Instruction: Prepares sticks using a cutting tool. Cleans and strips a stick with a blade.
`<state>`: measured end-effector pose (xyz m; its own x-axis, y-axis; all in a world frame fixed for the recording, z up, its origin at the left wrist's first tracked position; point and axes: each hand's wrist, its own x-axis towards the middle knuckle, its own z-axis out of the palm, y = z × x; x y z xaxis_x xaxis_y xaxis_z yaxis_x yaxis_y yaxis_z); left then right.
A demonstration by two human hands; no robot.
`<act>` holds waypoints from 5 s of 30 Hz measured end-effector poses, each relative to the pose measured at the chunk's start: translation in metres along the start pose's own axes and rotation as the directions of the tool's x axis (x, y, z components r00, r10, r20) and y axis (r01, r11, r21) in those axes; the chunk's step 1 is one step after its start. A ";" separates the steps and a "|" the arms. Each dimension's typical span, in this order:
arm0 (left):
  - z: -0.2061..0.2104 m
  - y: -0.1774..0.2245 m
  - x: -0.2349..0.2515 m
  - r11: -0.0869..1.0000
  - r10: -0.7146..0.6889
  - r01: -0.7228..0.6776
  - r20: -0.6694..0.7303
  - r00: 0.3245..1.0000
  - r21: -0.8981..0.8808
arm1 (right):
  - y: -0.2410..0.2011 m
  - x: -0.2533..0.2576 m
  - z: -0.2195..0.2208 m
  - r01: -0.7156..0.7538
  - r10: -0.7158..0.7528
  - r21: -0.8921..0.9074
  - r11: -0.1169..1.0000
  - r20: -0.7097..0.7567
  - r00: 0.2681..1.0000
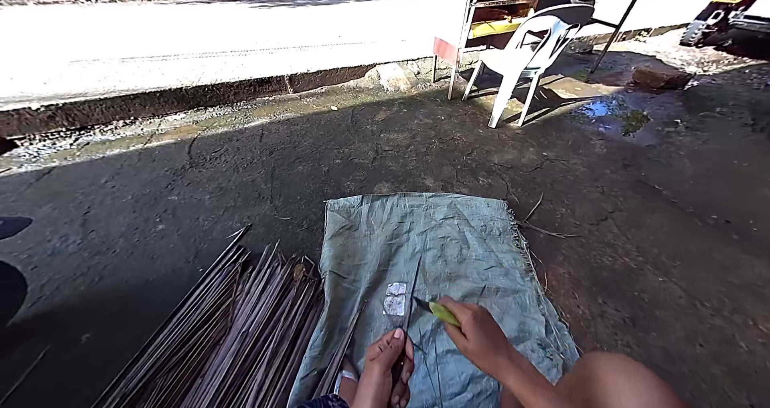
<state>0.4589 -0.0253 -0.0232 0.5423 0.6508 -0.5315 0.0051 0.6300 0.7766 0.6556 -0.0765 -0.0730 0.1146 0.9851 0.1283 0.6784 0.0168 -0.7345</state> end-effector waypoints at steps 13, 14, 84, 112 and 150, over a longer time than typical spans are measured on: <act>0.008 -0.007 0.002 0.985 -0.013 0.009 0.020 1.000 0.170 | 0.006 0.003 -0.008 -0.068 0.093 -0.184 0.981 0.130 0.987; 0.009 -0.006 0.002 0.988 -0.018 0.015 0.016 1.000 0.152 | 0.007 -0.002 -0.003 0.026 -0.012 -0.154 0.988 0.094 0.995; 0.005 -0.009 0.008 0.960 -0.103 0.164 0.259 0.960 -0.228 | 0.036 0.023 -0.038 -0.352 0.364 0.164 0.922 -0.053 0.930; 0.018 -0.018 0.005 0.989 -0.035 0.035 -0.006 0.999 0.142 | 0.027 0.016 -0.025 -0.272 0.261 0.077 0.959 0.131 0.957; 0.025 -0.020 -0.002 0.944 0.084 -0.066 -0.041 0.996 0.323 | 0.015 0.012 -0.014 -0.288 0.144 0.623 0.727 0.271 0.952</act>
<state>0.4784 -0.0495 -0.0293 0.5058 0.7183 -0.4777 0.2400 0.4147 0.8777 0.6776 -0.0663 -0.0735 0.0098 0.9863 -0.1647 0.0086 -0.1648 -0.9863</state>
